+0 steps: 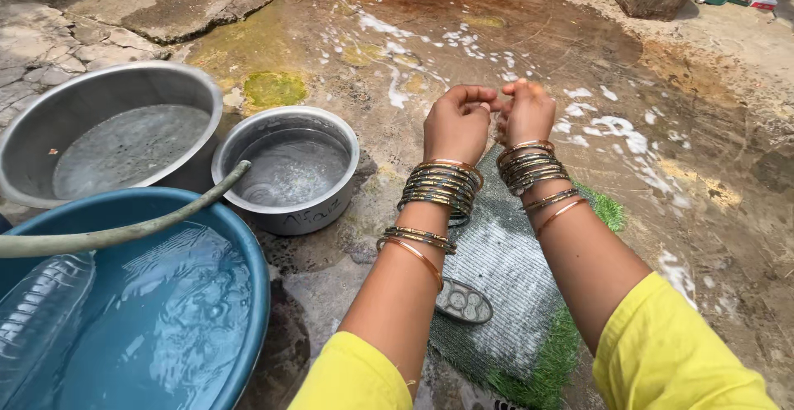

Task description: The person washes a green artificial grass mat on a concrete floor by applying detergent, scrubbing both sides with a brush, and rinsing it with water from a hose.

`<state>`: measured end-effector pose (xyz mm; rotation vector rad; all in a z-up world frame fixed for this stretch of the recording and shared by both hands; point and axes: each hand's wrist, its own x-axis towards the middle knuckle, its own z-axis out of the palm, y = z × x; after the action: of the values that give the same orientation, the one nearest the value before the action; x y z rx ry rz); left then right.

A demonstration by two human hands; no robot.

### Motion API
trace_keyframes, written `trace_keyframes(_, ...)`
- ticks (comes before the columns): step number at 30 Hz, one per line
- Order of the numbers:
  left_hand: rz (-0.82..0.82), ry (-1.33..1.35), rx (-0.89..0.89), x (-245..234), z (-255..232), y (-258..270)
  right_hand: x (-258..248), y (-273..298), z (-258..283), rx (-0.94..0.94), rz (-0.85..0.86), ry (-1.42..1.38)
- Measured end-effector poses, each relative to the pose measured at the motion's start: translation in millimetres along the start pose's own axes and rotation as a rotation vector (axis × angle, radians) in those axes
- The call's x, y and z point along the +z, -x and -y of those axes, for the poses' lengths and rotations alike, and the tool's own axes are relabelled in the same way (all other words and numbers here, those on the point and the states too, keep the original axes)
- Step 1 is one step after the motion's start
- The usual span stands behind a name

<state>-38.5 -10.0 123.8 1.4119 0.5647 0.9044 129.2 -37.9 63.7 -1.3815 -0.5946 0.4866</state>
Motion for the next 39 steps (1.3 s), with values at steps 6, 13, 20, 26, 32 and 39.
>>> trace_keyframes(6, -0.008, -0.166, -0.123, -11.9, 73.8, -7.6, -72.3, 21.5, -7.2, -0.022, 0.225, 0.47)
trace_keyframes(13, -0.029, -0.462, -0.412, -61.0, 208.9, -18.6, -75.6, 162.8, -142.3, -0.082, 0.927, 1.413)
trace_keyframes(20, 0.181, -0.833, -0.494, -54.5, 285.8, 6.4, -101.3, 197.9, -250.6, -0.36, 1.249, 1.482)
trace_keyframes(26, 0.185, -1.068, -0.4, -42.5, 325.4, 37.9, -213.7, 90.7, -290.3, -0.413, 0.722, 1.679)
trace_keyframes(32, -0.019, -1.186, -0.261, -24.3, 388.1, 25.4, -222.5, -38.8, -268.0, 0.202, 0.084, 1.761)
trace_keyframes(39, -0.169, -1.402, -0.185, -23.1, 429.5, 5.7, -134.3, 88.7, -280.4, -0.428, 0.857, 1.492)
